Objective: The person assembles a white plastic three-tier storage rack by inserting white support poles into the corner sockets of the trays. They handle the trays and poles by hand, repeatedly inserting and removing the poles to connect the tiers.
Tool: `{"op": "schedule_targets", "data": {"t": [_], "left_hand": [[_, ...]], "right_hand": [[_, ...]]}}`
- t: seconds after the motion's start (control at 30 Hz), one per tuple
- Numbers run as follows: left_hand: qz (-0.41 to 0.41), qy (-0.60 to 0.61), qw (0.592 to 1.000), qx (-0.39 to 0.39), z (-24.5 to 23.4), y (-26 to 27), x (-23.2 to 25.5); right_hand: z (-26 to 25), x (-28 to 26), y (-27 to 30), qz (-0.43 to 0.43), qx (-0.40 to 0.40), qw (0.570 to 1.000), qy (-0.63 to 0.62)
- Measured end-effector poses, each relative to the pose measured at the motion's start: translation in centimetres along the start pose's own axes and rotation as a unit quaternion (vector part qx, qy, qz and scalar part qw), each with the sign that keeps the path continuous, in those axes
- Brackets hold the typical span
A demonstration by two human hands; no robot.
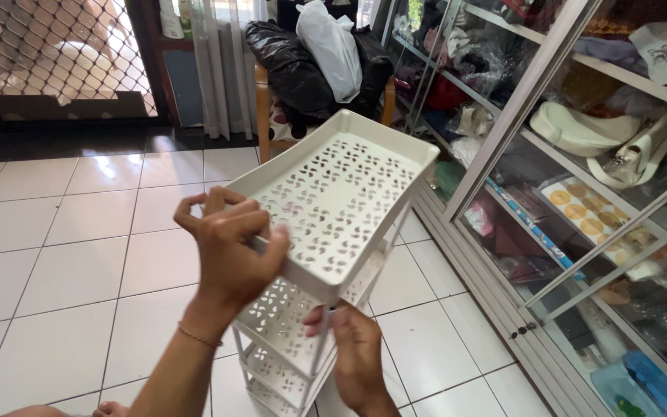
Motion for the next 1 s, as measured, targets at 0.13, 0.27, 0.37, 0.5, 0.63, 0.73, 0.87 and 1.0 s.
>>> {"op": "schedule_targets", "data": {"t": [0.13, 0.27, 0.37, 0.5, 0.63, 0.73, 0.87, 1.0], "left_hand": [[-0.013, 0.069, 0.997, -0.017, -0.8, -0.3, -3.4], [0.017, 0.157, 0.986, -0.045, -1.2, -1.4, -6.2], [-0.024, 0.250, 0.968, -0.026, -2.3, -2.0, -8.4], [-0.162, 0.253, 0.952, 0.061, -3.8, -1.5, -10.1], [-0.384, 0.314, 0.868, 0.016, -3.6, 3.0, -10.6], [-0.408, 0.442, 0.798, -0.025, -2.3, 4.2, -9.3], [-0.340, 0.513, 0.788, 0.004, -2.7, 2.8, -7.6], [-0.312, 0.499, 0.809, 0.007, -3.7, 0.8, -6.4]], "right_hand": [[-1.4, -3.1, 0.5, -0.144, 0.044, 0.974, 0.167], [-9.2, -3.6, -0.7, -0.136, 0.258, 0.941, 0.171], [-14.0, -4.5, -2.2, -0.146, 0.328, 0.918, 0.166], [-16.7, -5.1, -4.6, -0.112, 0.263, 0.956, 0.062], [-16.9, -4.8, -6.0, 0.018, 0.185, 0.982, -0.021], [-16.3, -4.9, -7.0, 0.057, 0.136, 0.987, -0.060], [-15.3, -5.8, -7.6, 0.040, 0.113, 0.990, -0.078], [-15.2, -6.9, -7.4, 0.027, 0.128, 0.987, -0.089]]}}
Point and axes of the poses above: each hand's wrist, its own y-axis away from the middle knuckle, its own z-axis out of the palm, x = y × z, the point moved 7 cm from there along -y, towards the middle knuckle, and after that the axes turned 7 degrees about -x, right-handed, at the moved point
